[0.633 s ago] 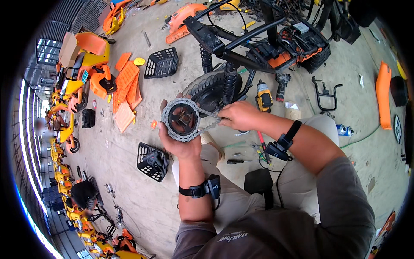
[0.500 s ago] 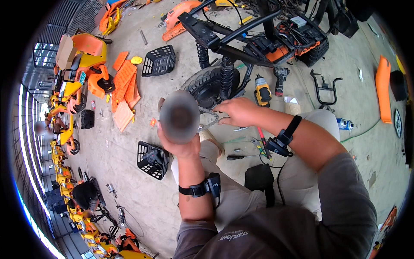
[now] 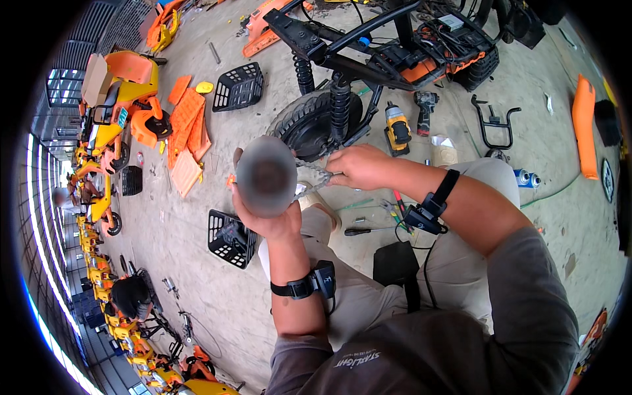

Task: The person holds a motorcycle wheel sprocket and uses a tool to remove a metal ring and chain. They manipulate the sprocket and chain assembly by hand while working on the floor of a motorcycle shop.

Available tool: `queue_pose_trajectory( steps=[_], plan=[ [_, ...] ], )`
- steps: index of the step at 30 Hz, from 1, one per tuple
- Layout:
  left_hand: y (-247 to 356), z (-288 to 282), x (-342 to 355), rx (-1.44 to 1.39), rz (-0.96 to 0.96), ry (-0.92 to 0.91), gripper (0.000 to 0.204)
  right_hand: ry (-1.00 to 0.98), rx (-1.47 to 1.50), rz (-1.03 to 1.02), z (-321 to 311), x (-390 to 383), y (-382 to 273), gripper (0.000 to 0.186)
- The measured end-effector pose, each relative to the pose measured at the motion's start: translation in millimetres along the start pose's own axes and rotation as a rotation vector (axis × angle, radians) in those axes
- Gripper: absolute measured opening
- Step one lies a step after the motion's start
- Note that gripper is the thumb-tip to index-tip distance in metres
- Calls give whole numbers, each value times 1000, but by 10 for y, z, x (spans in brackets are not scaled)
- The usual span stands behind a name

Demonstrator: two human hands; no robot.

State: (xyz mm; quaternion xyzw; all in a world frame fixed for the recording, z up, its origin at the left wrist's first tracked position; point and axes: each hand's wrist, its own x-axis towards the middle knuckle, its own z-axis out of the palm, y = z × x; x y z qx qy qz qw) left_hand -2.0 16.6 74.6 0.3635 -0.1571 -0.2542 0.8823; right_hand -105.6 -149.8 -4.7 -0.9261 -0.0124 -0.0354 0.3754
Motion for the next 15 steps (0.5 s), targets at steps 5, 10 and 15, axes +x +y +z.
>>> queue_pose_trajectory(
  steps=[5, 10, 15],
  plan=[
    [23, 10, -26, -30, 9, 9, 65, -23, -9, 23, 8, -3, -20, 33],
    [22, 22, -49, -7, -3, 8, 65, -39, -40, 83, 31, -42, -75, 45],
    [20, 22, -66, -23, -20, -9, 65, 35, -24, 25, 15, 7, -178, 45]
  ],
)
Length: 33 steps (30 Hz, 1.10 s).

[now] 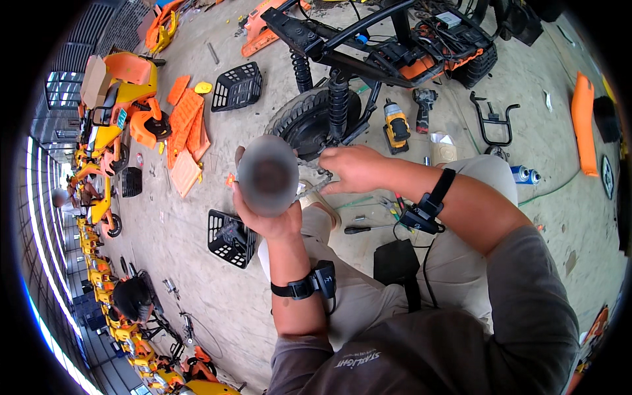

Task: The person holds a motorcycle wheel sprocket and uses a tool to remove a metal ring and chain. They manipulate the sprocket and chain assembly by hand while working on the floor of a motorcycle shop.

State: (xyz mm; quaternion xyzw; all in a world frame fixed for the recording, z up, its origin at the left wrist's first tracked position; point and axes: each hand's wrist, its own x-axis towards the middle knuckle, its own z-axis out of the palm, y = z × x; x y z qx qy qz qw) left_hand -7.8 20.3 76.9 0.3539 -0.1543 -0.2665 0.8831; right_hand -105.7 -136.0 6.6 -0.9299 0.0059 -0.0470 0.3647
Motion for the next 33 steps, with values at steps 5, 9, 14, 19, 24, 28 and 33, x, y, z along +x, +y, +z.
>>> queue_pose_trajectory(
  steps=[5, 9, 14, 19, 24, 28, 33],
  plan=[
    [16, -21, -16, 8, 11, 17, 64, -68, -25, 5, 114, 50, 74, 44],
    [48, -40, -12, -1, 8, 25, 63, -43, -22, -44, 131, 80, 87, 43],
    [55, -110, 30, -23, 22, 43, 63, -43, -26, -13, 98, 82, 42, 44],
    [32, -40, 49, -30, 0, 8, 63, -44, -54, 2, 13, 75, 56, 42],
    [10, -19, 151, -67, -48, 67, 63, -57, -31, -19, -75, 98, 78, 41],
    [13, -67, 264, -151, -106, 152, 62, -31, 11, -7, -135, 106, 84, 43],
    [13, -47, 368, -190, -124, 174, 62, -52, 35, 50, -185, 172, 130, 45]
  ],
)
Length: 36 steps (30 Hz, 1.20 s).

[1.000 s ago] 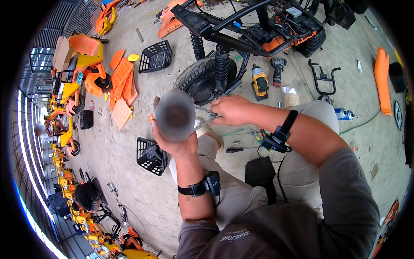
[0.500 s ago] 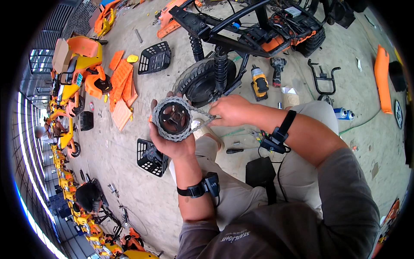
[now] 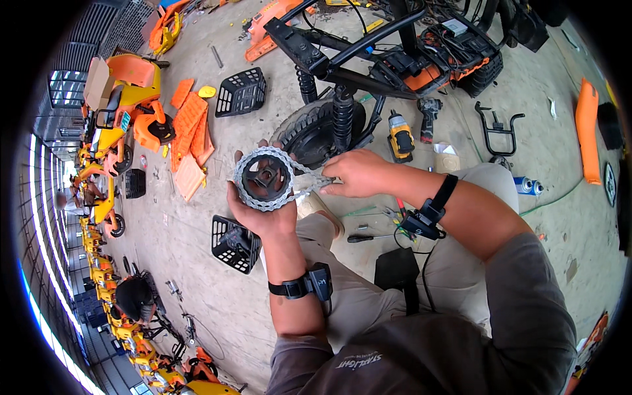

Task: The person holds a motorcycle wheel sprocket and uses a tool to remove a metal ring and chain. They manipulate the sprocket and chain assembly by hand while working on the floor of a motorcycle shop.

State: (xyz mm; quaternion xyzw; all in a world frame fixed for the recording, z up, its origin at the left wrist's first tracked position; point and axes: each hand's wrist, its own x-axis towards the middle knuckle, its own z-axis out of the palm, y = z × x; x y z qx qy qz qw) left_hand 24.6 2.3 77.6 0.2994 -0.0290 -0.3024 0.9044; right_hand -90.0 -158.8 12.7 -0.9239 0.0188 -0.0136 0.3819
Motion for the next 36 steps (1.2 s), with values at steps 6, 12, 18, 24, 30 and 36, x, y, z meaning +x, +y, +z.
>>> queue_pose_trajectory(
  steps=[6, 12, 18, 24, 30, 36],
  plan=[
    [-105, 10, 113, 59, -33, -84, 63, 79, 38, -28, 6, 97, 74, 52],
    [-152, 16, 210, 115, -8, -89, 63, -11, 74, 39, -65, 171, 55, 49],
    [-140, 33, 211, 53, 0, -93, 63, -8, 58, 39, -120, 177, 32, 48],
    [-163, 32, 166, 138, 17, -177, 64, 159, 121, -53, 9, 143, 64, 48],
    [-180, 84, 44, 103, 17, -210, 63, 168, 191, -19, -18, 33, -45, 43],
    [-191, 53, -67, 95, 9, -203, 62, 147, 124, -64, 49, -26, -39, 38]
  ],
)
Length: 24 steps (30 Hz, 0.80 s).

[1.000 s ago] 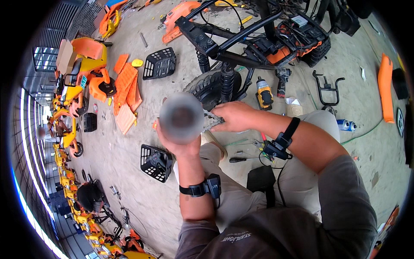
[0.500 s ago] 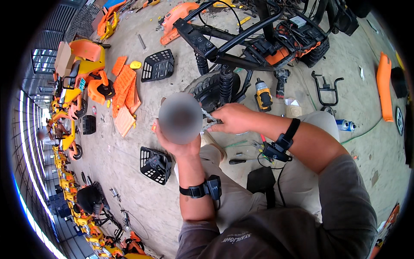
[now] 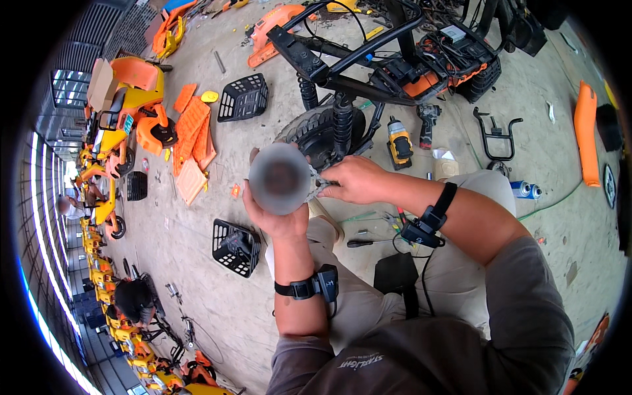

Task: The person holds a motorcycle wheel sprocket and uses a tool to remove a metal ring and chain. They manipulate the sprocket and chain assembly by hand while working on the floor of a motorcycle shop.

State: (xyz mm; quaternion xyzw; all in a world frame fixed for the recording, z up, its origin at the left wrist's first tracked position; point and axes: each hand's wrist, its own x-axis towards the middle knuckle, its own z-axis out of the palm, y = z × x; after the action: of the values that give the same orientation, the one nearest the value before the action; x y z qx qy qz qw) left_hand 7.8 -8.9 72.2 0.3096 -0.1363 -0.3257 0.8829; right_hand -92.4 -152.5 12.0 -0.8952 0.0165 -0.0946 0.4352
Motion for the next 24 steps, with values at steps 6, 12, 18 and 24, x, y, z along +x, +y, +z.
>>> queue_pose_trajectory(
  steps=[6, 12, 18, 24],
  plan=[
    [-5, -14, -65, 14, 0, 26, 64, -29, -9, 42, -6, -45, -97, 37],
    [12, -19, -82, 23, 22, 24, 63, 3, 27, 60, -11, -51, -135, 47],
    [28, 4, -61, 52, 43, 63, 65, 23, 40, 85, 9, 2, -156, 48],
    [57, -7, 39, 32, 40, 24, 66, 122, -40, -62, 33, 90, -108, 34]
  ],
)
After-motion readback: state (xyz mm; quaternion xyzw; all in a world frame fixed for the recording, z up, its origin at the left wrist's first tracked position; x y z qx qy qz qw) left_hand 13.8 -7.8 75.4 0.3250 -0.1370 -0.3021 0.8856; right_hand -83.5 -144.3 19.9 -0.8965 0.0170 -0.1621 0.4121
